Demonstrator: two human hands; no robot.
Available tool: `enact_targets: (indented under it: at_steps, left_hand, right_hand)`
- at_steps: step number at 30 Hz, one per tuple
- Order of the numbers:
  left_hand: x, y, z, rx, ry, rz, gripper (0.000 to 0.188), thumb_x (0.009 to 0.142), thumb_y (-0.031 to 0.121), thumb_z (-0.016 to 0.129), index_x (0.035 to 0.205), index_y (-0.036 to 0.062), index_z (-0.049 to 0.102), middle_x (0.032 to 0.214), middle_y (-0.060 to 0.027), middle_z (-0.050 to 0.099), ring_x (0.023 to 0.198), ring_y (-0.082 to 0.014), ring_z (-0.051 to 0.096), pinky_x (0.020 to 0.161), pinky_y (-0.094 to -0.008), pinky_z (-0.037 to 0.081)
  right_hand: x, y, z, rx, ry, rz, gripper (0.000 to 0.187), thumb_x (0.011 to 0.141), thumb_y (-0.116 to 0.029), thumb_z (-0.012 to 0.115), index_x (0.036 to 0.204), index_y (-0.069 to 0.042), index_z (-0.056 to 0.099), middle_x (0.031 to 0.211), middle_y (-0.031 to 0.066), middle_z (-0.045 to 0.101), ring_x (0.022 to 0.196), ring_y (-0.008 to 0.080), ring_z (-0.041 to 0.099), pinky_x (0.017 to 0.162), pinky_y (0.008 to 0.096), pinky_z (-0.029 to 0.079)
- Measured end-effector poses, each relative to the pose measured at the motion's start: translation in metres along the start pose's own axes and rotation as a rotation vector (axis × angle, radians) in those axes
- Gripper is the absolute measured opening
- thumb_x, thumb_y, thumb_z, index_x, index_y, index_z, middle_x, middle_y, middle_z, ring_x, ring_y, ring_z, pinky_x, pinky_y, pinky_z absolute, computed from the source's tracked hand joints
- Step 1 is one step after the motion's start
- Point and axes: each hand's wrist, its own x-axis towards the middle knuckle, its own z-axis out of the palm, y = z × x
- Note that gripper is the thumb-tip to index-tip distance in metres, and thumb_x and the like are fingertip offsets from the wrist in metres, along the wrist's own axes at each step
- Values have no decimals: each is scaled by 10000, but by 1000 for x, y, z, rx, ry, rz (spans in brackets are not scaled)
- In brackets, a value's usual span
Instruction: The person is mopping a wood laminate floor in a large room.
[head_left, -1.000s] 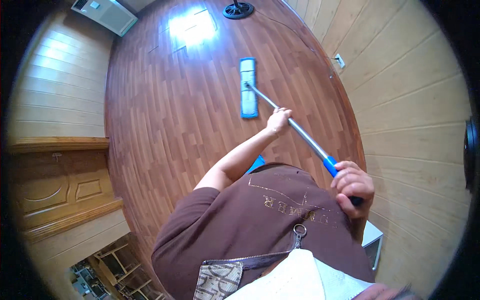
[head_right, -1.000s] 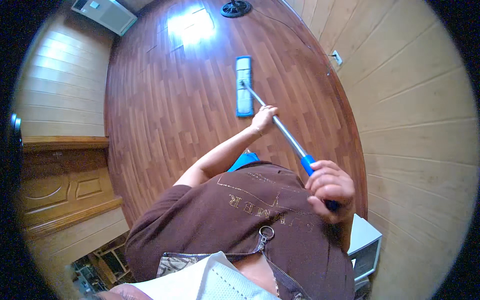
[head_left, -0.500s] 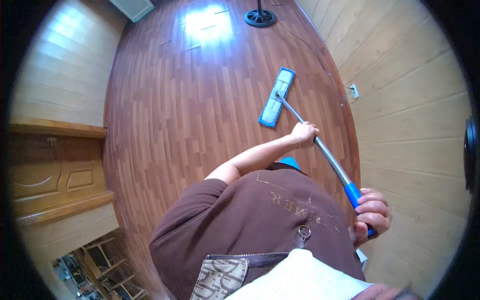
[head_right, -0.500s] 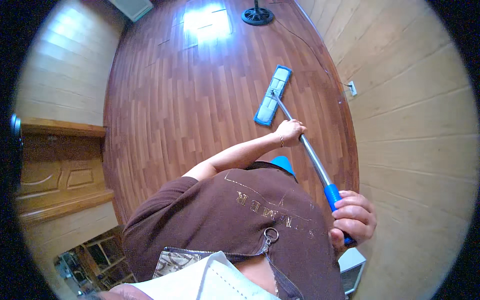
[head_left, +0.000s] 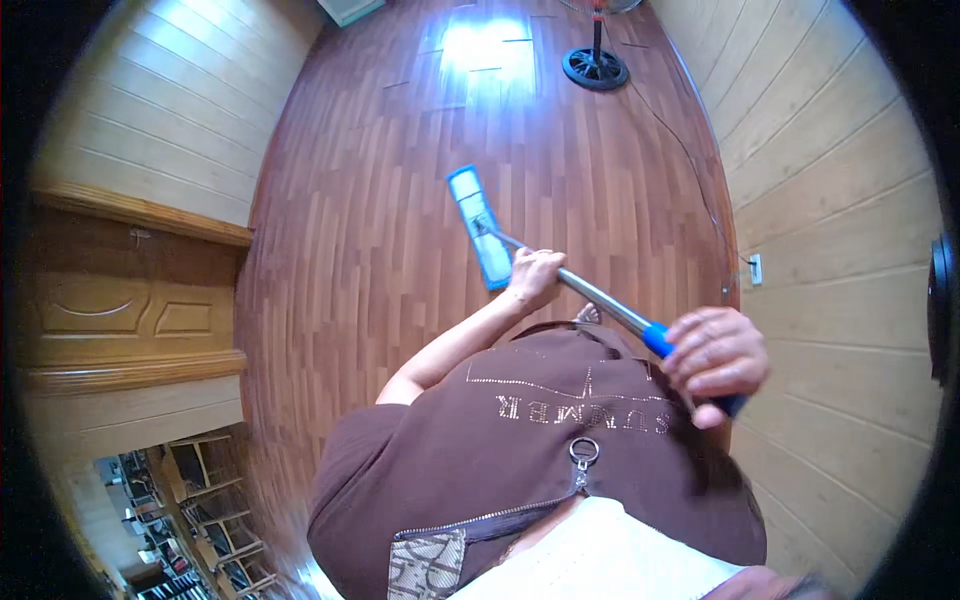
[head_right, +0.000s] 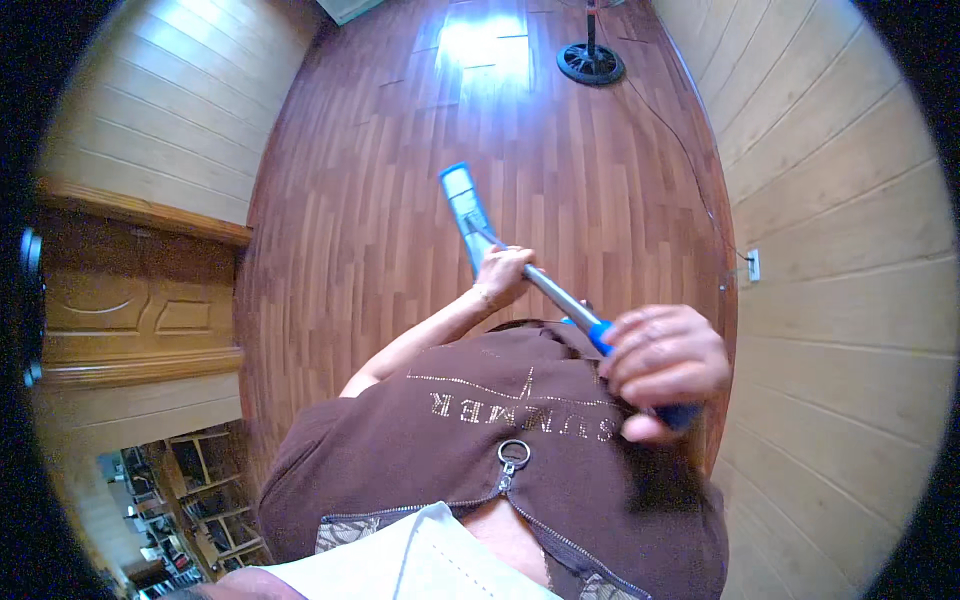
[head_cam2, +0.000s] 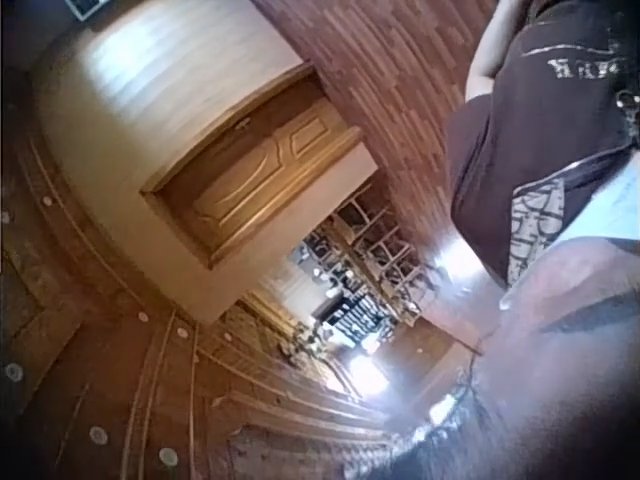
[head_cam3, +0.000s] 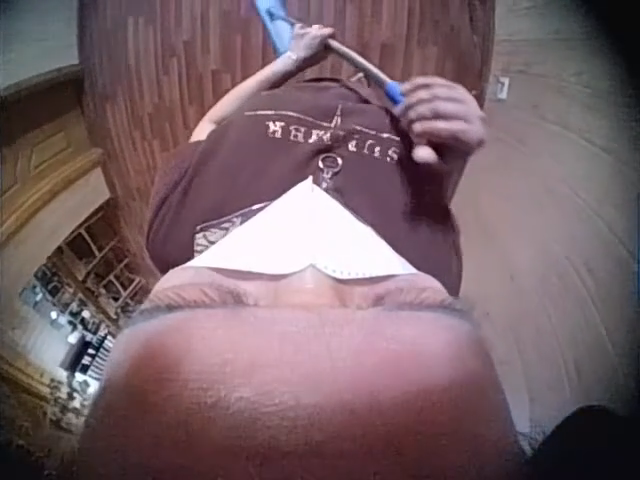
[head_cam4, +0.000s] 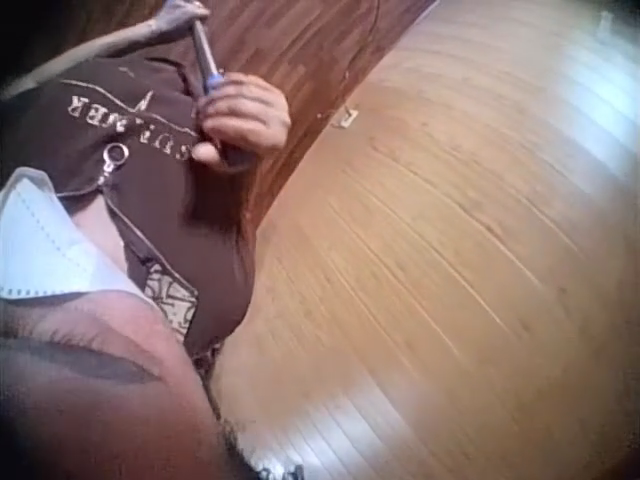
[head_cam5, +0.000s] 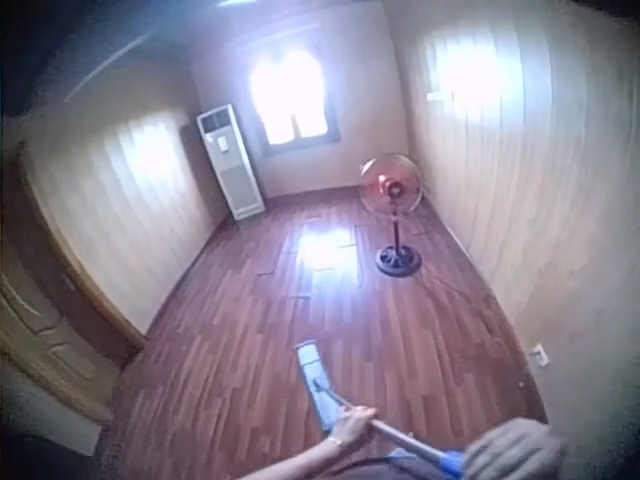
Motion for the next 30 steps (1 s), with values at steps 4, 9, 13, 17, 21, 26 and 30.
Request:
enact_targets:
  at_steps: [4, 9, 13, 17, 21, 26, 30]
  left_hand:
    - [21, -46, -12, -19, 100, -255, 148, 799, 227, 614, 755, 90, 576, 785, -147, 605, 785, -371, 612, 662, -482, 479]
    - [27, -107, 37, -37, 259, -456, 230, 772, 258, 721, 755, 86, 570, 790, -137, 598, 828, -342, 576, 725, -443, 457]
    - [43, -130, 52, -57, 223, -496, 230, 773, 266, 721, 788, 83, 582, 841, -137, 600, 875, -346, 567, 758, -448, 449]
    - [87, -128, 60, 41, 296, -279, 246, 746, 241, 743, 789, 69, 572, 802, -153, 596, 833, -371, 571, 731, -462, 455]
    - [179, -106, 38, -59, 99, -187, 201, 786, 242, 685, 799, 74, 576, 850, -147, 602, 906, -362, 560, 773, -460, 466]
    - [282, -58, 29, -143, -165, -24, 88, 719, 129, 642, 767, 66, 605, 847, -139, 617, 923, -351, 581, 789, -464, 475]
    - [355, -16, 13, -180, -335, 222, 82, 663, 90, 615, 743, 73, 607, 813, -140, 629, 889, -365, 608, 781, -469, 497]
  right_hand:
    - [1, 71, -21, 184, 45, 214, 197, 766, -218, 736, 708, -108, 583, 673, 26, 643, 669, 203, 670, 827, 433, 487]
    - [-32, 107, -43, 193, -105, 561, 152, 810, -145, 701, 728, -96, 583, 783, 15, 639, 940, 200, 648, 1004, 416, 348]
    - [-48, 123, -53, 264, 9, 625, 115, 792, -96, 697, 757, -54, 596, 813, 59, 637, 921, 223, 623, 940, 397, 404]
    - [-41, 128, -82, 228, 183, 671, 112, 791, -70, 681, 740, -42, 585, 804, 77, 632, 882, 238, 623, 879, 386, 441]
    - [-5, 131, -131, 47, 275, 672, 134, 786, -116, 650, 688, -72, 569, 734, 40, 619, 819, 239, 643, 831, 408, 417]
    - [13, 125, -171, -201, 455, 641, 171, 745, -185, 624, 626, -90, 546, 628, 47, 625, 704, 232, 663, 759, 376, 422]
    - [35, 121, -192, -553, 401, 457, 429, 830, -476, 637, 639, -100, 557, 565, 23, 609, 575, 195, 649, 596, 314, 430]
